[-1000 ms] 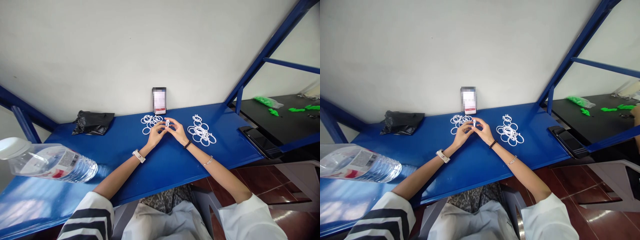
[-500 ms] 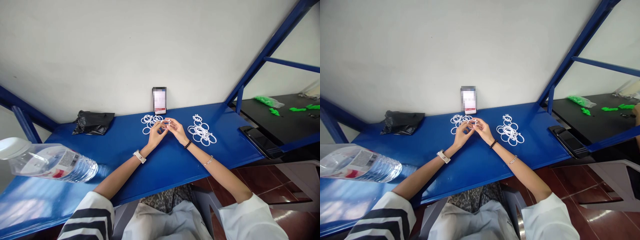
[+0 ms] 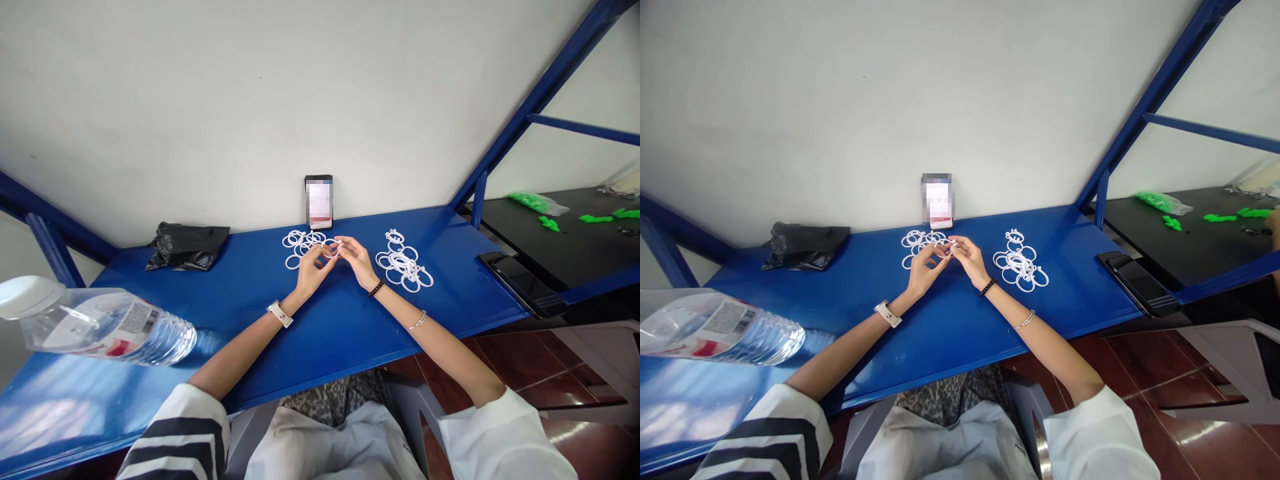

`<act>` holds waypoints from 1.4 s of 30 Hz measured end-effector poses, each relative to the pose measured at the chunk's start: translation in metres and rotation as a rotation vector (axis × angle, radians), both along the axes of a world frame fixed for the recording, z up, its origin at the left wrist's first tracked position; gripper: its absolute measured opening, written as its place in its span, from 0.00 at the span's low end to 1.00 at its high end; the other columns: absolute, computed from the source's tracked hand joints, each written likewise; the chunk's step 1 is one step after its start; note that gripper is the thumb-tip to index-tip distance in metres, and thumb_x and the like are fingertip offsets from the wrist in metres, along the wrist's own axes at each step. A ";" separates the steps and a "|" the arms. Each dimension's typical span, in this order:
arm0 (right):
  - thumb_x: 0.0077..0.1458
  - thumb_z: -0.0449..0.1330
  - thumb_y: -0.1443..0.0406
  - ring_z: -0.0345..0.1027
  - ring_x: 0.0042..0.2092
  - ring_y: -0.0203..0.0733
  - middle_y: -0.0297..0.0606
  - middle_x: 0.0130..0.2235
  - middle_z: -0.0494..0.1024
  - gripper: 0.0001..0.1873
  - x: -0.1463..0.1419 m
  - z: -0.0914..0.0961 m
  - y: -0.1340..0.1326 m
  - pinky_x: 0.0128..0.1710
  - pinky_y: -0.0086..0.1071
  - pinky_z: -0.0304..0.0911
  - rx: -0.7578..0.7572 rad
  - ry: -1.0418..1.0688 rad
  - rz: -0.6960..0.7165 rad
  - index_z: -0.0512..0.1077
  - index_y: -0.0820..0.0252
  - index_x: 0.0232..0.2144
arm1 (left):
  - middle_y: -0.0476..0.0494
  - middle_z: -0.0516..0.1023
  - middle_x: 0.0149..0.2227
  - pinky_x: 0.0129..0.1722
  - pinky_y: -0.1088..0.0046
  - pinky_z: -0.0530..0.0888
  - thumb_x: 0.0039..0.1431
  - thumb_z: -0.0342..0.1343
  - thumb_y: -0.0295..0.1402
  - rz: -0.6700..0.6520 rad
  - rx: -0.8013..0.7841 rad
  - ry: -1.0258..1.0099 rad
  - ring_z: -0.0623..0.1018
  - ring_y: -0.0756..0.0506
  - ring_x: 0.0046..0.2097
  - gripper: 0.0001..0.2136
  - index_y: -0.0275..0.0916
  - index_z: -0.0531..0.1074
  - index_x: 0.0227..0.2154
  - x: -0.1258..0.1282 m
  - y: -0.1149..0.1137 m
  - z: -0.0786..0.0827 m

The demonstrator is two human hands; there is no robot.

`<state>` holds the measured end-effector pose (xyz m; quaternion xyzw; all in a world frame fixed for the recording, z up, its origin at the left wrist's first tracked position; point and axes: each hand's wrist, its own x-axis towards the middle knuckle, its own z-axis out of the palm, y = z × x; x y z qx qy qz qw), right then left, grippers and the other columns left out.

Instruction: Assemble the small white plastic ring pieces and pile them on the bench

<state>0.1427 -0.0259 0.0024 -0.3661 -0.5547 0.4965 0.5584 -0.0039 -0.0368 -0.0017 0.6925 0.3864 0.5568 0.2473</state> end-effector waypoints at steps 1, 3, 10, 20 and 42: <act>0.50 0.64 0.50 0.74 0.45 0.46 0.40 0.42 0.80 0.22 0.000 0.000 0.000 0.47 0.40 0.69 -0.007 0.000 -0.009 0.73 0.54 0.44 | 0.42 0.76 0.37 0.23 0.79 0.69 0.58 0.58 0.42 -0.002 -0.007 -0.004 0.77 0.48 0.37 0.12 0.37 0.71 0.29 0.000 0.000 0.000; 0.51 0.63 0.49 0.74 0.44 0.45 0.39 0.42 0.80 0.22 0.001 -0.001 0.001 0.46 0.39 0.69 -0.014 0.000 -0.025 0.73 0.55 0.43 | 0.42 0.76 0.38 0.23 0.79 0.70 0.58 0.58 0.42 0.003 -0.021 -0.011 0.77 0.48 0.38 0.12 0.37 0.71 0.31 0.000 -0.001 0.001; 0.51 0.63 0.49 0.74 0.41 0.43 0.39 0.40 0.81 0.20 0.002 -0.003 0.003 0.44 0.38 0.68 -0.027 0.008 -0.055 0.74 0.55 0.40 | 0.39 0.76 0.47 0.24 0.79 0.71 0.58 0.58 0.42 0.004 -0.090 -0.029 0.77 0.49 0.37 0.17 0.39 0.69 0.48 -0.001 -0.001 0.003; 0.48 0.65 0.49 0.74 0.43 0.45 0.40 0.40 0.81 0.21 0.002 -0.003 0.004 0.49 0.41 0.68 -0.029 0.051 -0.080 0.75 0.56 0.38 | 0.37 0.76 0.48 0.24 0.80 0.72 0.58 0.59 0.40 -0.034 -0.140 -0.042 0.77 0.49 0.36 0.24 0.42 0.65 0.57 -0.002 0.004 -0.003; 0.51 0.63 0.50 0.74 0.46 0.46 0.41 0.44 0.81 0.23 0.005 -0.008 0.006 0.53 0.42 0.66 0.006 0.032 -0.052 0.76 0.55 0.45 | 0.39 0.76 0.45 0.25 0.79 0.71 0.57 0.60 0.42 0.025 -0.084 -0.031 0.75 0.50 0.33 0.24 0.43 0.68 0.55 -0.004 0.006 -0.005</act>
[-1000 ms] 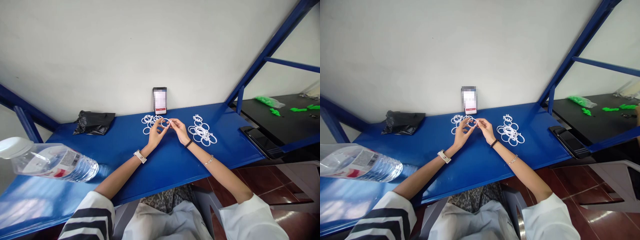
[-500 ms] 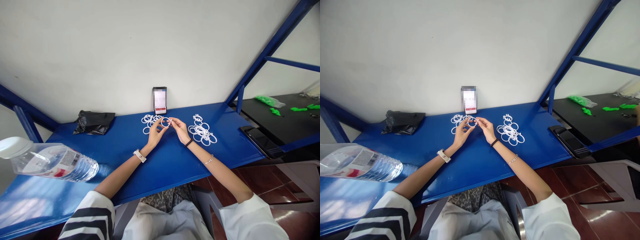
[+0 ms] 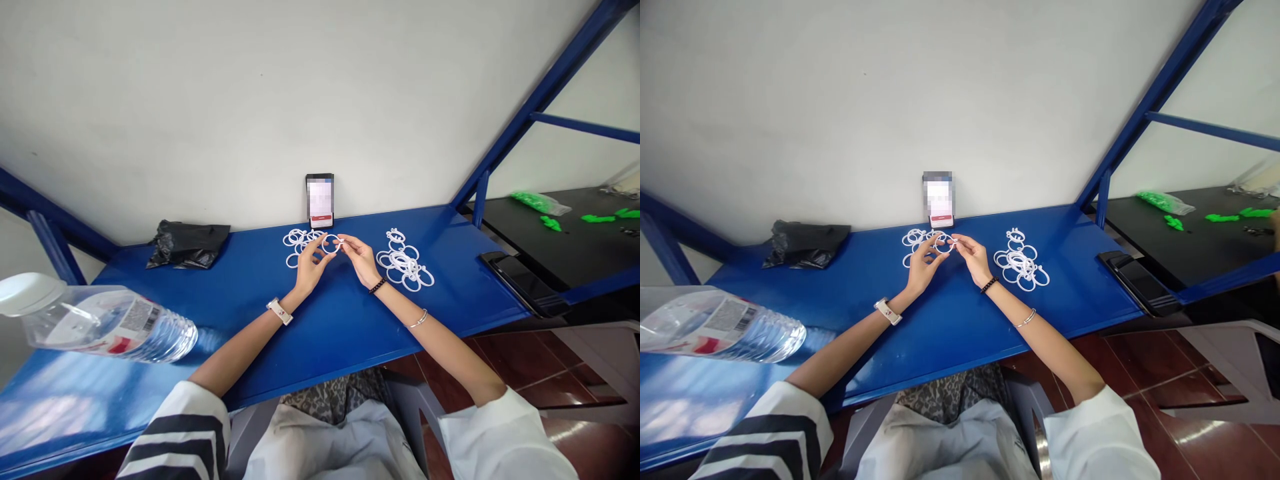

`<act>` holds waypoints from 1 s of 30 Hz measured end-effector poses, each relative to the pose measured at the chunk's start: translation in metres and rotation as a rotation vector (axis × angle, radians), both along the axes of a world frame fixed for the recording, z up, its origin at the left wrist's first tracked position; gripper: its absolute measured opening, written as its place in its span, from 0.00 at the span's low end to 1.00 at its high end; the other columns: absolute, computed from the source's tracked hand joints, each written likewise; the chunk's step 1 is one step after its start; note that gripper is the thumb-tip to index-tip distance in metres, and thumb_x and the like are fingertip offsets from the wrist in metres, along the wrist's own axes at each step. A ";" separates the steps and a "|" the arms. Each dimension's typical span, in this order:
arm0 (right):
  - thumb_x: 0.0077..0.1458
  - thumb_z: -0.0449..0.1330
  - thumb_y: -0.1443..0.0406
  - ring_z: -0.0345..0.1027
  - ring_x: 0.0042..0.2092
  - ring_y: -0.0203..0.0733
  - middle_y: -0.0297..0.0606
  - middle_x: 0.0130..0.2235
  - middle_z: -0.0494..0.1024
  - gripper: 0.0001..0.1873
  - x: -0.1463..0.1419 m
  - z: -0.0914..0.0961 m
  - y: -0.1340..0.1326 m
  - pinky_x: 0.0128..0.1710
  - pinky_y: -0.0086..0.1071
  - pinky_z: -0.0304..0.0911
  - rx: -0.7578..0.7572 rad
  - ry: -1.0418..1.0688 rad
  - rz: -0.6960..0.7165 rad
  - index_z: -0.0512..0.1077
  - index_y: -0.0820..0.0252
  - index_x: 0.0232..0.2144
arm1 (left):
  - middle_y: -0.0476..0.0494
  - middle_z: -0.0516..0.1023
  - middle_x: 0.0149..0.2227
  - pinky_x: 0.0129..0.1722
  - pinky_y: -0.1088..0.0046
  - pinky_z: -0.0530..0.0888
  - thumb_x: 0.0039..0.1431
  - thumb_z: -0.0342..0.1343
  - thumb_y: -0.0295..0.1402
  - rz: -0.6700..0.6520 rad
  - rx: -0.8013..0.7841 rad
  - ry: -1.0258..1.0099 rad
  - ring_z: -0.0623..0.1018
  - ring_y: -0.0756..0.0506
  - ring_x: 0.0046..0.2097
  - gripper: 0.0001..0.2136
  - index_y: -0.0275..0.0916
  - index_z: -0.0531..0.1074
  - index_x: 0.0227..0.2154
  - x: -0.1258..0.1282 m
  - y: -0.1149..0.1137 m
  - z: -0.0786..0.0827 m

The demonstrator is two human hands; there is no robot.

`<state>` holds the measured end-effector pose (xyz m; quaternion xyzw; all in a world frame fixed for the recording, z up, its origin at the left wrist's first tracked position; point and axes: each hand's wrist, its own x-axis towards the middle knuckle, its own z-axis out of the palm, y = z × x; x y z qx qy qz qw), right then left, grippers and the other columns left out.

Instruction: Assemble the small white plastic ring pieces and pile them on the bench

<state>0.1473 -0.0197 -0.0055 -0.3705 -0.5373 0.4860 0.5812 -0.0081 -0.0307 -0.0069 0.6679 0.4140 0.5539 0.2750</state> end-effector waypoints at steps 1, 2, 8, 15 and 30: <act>0.52 0.63 0.50 0.74 0.46 0.46 0.41 0.44 0.81 0.22 0.000 0.000 0.000 0.53 0.42 0.66 0.002 -0.006 0.000 0.76 0.55 0.45 | 0.40 0.76 0.45 0.25 0.79 0.71 0.57 0.60 0.42 0.000 0.001 0.000 0.75 0.50 0.33 0.24 0.43 0.68 0.55 0.000 0.000 0.000; 0.52 0.63 0.50 0.74 0.47 0.46 0.41 0.44 0.81 0.22 0.000 0.000 0.000 0.53 0.42 0.66 0.005 -0.013 0.000 0.75 0.55 0.45 | 0.40 0.76 0.45 0.25 0.79 0.71 0.57 0.60 0.42 0.000 0.001 -0.001 0.75 0.50 0.33 0.24 0.43 0.68 0.55 0.000 0.000 0.000; 0.52 0.63 0.50 0.74 0.47 0.46 0.40 0.44 0.81 0.22 0.001 -0.001 0.001 0.53 0.43 0.66 0.013 -0.002 0.009 0.76 0.55 0.45 | 0.40 0.76 0.44 0.26 0.78 0.71 0.56 0.60 0.42 0.004 0.000 -0.002 0.75 0.50 0.33 0.24 0.43 0.69 0.55 0.000 0.000 0.000; 0.52 0.63 0.50 0.74 0.47 0.47 0.41 0.44 0.81 0.22 0.000 0.000 0.000 0.53 0.43 0.66 0.003 -0.012 0.000 0.76 0.55 0.45 | 0.41 0.76 0.43 0.25 0.78 0.71 0.56 0.61 0.42 0.021 -0.009 -0.004 0.74 0.50 0.32 0.24 0.42 0.69 0.54 0.000 0.000 -0.001; 0.47 0.67 0.51 0.74 0.45 0.46 0.39 0.41 0.82 0.20 0.000 -0.002 0.003 0.51 0.40 0.65 -0.056 0.105 0.012 0.79 0.54 0.41 | 0.44 0.75 0.36 0.25 0.79 0.70 0.55 0.62 0.43 0.077 0.062 0.030 0.72 0.52 0.29 0.23 0.40 0.71 0.51 0.000 0.000 -0.001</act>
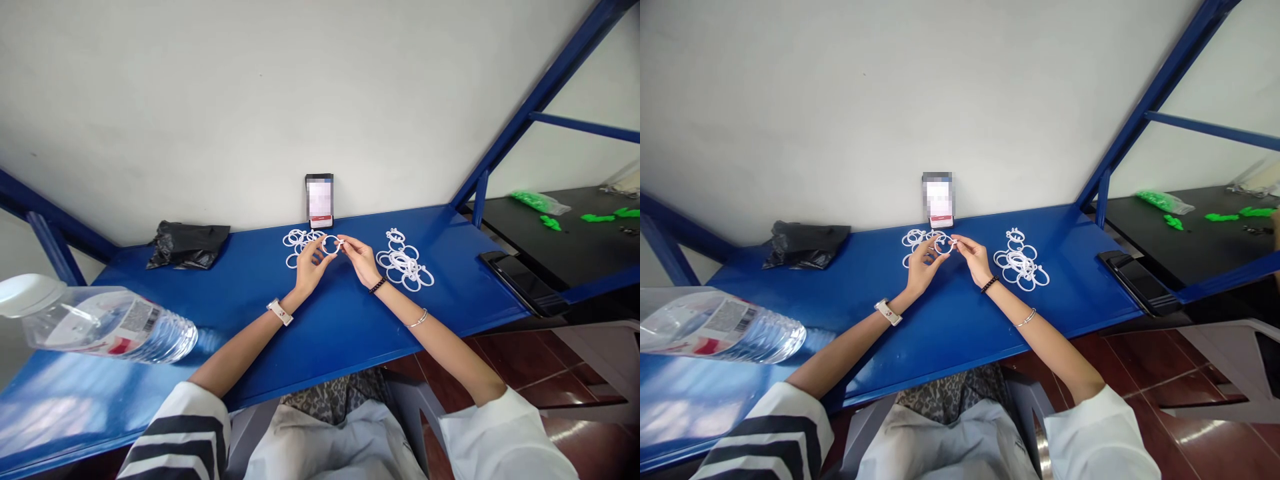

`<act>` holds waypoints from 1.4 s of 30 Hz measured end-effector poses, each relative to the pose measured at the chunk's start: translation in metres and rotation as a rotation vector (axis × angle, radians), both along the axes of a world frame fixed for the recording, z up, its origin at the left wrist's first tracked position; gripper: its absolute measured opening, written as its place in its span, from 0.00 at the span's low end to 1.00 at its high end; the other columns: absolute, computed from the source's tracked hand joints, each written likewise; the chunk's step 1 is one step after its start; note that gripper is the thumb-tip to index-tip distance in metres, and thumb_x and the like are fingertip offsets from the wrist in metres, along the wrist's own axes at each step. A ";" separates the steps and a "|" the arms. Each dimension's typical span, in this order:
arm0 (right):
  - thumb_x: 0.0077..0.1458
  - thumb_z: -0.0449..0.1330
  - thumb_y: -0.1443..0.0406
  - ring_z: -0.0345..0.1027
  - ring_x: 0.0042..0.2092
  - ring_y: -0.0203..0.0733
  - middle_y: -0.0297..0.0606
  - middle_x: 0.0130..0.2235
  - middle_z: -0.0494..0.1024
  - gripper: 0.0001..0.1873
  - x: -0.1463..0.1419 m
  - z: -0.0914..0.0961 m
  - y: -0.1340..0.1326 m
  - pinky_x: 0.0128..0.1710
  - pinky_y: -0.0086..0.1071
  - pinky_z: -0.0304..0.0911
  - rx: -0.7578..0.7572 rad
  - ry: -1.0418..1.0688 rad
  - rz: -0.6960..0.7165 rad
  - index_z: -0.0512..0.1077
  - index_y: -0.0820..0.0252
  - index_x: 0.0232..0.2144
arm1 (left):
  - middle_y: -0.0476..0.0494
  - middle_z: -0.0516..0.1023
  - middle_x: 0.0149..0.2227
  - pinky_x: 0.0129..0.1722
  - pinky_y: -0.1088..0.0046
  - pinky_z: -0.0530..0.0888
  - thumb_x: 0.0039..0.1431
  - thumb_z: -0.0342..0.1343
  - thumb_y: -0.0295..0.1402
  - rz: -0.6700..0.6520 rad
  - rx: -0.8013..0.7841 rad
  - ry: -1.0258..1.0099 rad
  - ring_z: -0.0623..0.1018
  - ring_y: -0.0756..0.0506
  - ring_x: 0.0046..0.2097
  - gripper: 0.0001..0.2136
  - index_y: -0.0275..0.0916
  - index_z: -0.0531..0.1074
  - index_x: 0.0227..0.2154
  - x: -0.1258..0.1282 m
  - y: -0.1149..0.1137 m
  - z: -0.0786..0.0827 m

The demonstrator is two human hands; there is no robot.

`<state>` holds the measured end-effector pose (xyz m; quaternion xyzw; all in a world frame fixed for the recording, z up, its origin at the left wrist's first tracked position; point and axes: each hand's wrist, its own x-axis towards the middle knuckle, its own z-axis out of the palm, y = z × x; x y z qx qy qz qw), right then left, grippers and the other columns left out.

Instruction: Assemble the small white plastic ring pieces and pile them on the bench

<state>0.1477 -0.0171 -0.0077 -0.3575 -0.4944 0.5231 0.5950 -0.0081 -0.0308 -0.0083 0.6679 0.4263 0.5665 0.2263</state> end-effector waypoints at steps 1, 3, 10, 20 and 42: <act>0.48 0.67 0.51 0.74 0.45 0.45 0.39 0.41 0.82 0.20 0.000 0.000 0.000 0.51 0.40 0.65 0.003 0.005 0.002 0.79 0.54 0.41 | 0.44 0.75 0.36 0.25 0.79 0.70 0.55 0.62 0.43 0.000 0.001 0.000 0.72 0.52 0.29 0.22 0.40 0.71 0.51 0.000 0.000 0.000; 0.48 0.67 0.52 0.73 0.45 0.45 0.38 0.40 0.82 0.19 0.000 0.000 0.000 0.51 0.39 0.65 0.008 0.012 0.000 0.79 0.53 0.40 | 0.44 0.75 0.36 0.25 0.79 0.70 0.55 0.62 0.42 0.000 -0.001 -0.002 0.72 0.52 0.29 0.22 0.40 0.71 0.51 0.000 0.000 0.000; 0.47 0.67 0.51 0.73 0.44 0.45 0.39 0.39 0.81 0.20 0.000 0.002 -0.001 0.49 0.39 0.66 0.003 -0.018 -0.024 0.79 0.54 0.40 | 0.44 0.75 0.36 0.25 0.78 0.70 0.54 0.62 0.42 -0.005 -0.015 -0.016 0.72 0.52 0.29 0.23 0.40 0.71 0.51 0.000 -0.001 0.002; 0.48 0.67 0.52 0.71 0.38 0.40 0.38 0.38 0.80 0.17 0.000 0.003 -0.001 0.45 0.35 0.67 0.011 -0.018 -0.051 0.80 0.54 0.37 | 0.46 0.74 0.33 0.26 0.77 0.69 0.51 0.64 0.44 -0.007 -0.090 -0.049 0.72 0.52 0.28 0.23 0.37 0.72 0.47 0.001 -0.001 0.002; 0.46 0.67 0.51 0.71 0.37 0.41 0.38 0.37 0.80 0.17 -0.002 0.006 -0.004 0.44 0.36 0.67 0.016 -0.069 -0.064 0.80 0.56 0.34 | 0.49 0.72 0.28 0.26 0.77 0.66 0.52 0.61 0.45 -0.025 -0.165 -0.077 0.70 0.52 0.27 0.16 0.37 0.68 0.33 0.002 -0.006 0.008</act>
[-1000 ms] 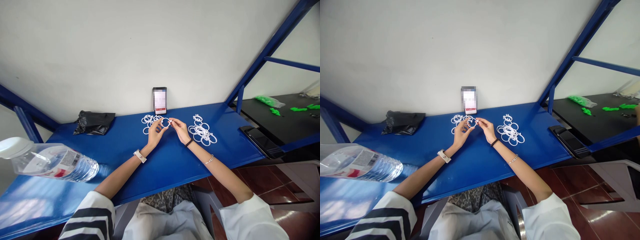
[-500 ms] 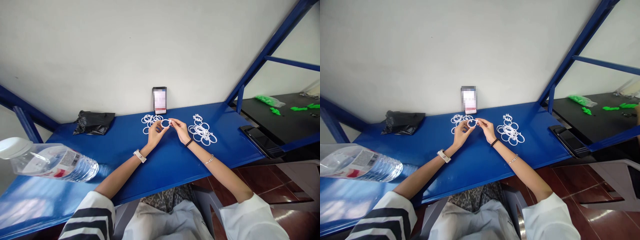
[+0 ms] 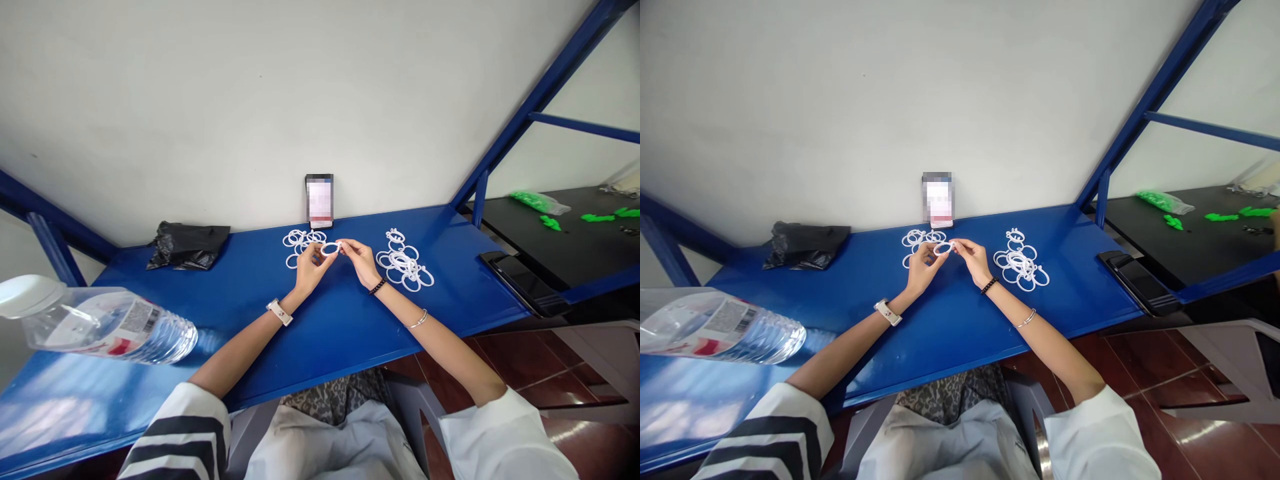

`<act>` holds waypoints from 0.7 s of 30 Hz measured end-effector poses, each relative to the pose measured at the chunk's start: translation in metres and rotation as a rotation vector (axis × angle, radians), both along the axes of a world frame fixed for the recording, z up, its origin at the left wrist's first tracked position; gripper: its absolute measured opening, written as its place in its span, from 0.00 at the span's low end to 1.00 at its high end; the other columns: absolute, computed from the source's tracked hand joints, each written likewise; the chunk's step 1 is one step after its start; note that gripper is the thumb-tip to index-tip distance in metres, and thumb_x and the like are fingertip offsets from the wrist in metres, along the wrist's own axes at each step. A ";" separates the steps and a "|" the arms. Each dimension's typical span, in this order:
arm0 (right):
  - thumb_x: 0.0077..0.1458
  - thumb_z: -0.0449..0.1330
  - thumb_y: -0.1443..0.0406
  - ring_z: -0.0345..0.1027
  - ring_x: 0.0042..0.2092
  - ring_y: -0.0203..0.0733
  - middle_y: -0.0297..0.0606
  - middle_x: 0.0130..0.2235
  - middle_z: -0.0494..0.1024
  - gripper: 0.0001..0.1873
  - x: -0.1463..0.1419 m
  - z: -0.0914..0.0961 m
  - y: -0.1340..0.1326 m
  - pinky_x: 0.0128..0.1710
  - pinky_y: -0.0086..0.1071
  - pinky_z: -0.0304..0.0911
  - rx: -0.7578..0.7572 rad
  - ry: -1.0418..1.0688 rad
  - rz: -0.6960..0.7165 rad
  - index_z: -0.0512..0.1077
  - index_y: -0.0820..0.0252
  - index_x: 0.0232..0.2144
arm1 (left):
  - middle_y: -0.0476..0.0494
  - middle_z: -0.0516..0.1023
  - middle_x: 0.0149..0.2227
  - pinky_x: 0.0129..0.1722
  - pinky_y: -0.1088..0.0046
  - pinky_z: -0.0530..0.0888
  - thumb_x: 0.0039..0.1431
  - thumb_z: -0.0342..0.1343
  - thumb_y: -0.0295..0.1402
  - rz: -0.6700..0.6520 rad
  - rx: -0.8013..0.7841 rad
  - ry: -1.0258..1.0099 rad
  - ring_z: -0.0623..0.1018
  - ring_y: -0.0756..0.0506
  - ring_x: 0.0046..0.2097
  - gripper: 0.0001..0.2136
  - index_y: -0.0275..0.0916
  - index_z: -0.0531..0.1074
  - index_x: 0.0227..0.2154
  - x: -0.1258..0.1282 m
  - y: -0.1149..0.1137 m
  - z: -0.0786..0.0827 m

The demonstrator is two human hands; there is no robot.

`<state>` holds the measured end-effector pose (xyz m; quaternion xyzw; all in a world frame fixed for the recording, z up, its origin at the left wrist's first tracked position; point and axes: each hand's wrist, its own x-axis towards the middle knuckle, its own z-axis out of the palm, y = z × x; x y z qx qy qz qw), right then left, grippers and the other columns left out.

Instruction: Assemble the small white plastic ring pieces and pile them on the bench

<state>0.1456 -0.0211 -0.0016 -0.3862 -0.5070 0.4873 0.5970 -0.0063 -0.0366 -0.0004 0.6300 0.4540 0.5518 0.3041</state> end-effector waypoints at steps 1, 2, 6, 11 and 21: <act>0.46 0.67 0.51 0.71 0.37 0.41 0.38 0.37 0.80 0.17 0.000 0.001 -0.001 0.44 0.36 0.67 -0.008 0.012 0.009 0.80 0.56 0.34 | 0.49 0.72 0.27 0.26 0.77 0.66 0.53 0.60 0.46 0.001 -0.002 0.002 0.70 0.52 0.26 0.16 0.37 0.68 0.32 0.000 0.000 -0.001; 0.46 0.67 0.52 0.71 0.37 0.40 0.38 0.37 0.80 0.17 -0.001 0.002 -0.001 0.44 0.36 0.67 -0.017 0.023 0.020 0.80 0.55 0.34 | 0.50 0.72 0.26 0.26 0.77 0.66 0.54 0.58 0.47 0.001 -0.006 0.005 0.70 0.52 0.26 0.16 0.37 0.68 0.30 -0.001 0.001 -0.001; 0.45 0.68 0.52 0.71 0.37 0.40 0.37 0.35 0.79 0.17 -0.002 0.006 -0.004 0.42 0.35 0.68 -0.049 0.046 0.080 0.79 0.55 0.35 | 0.50 0.69 0.20 0.25 0.76 0.65 0.61 0.47 0.52 -0.031 -0.044 0.028 0.69 0.52 0.23 0.22 0.38 0.66 0.23 -0.001 0.002 -0.003; 0.43 0.69 0.52 0.69 0.33 0.37 0.35 0.30 0.78 0.17 -0.003 0.009 -0.006 0.39 0.33 0.67 -0.111 0.077 0.155 0.79 0.57 0.32 | 0.49 0.67 0.14 0.22 0.75 0.64 0.64 0.38 0.55 -0.031 -0.111 0.030 0.67 0.52 0.18 0.29 0.38 0.64 0.16 -0.001 0.004 -0.006; 0.44 0.69 0.57 0.71 0.36 0.37 0.36 0.33 0.80 0.14 -0.002 0.010 -0.007 0.44 0.34 0.67 -0.100 0.111 0.194 0.80 0.56 0.34 | 0.49 0.65 0.12 0.19 0.76 0.63 0.61 0.41 0.57 -0.056 -0.210 -0.050 0.65 0.53 0.16 0.30 0.38 0.62 0.14 0.000 0.004 -0.003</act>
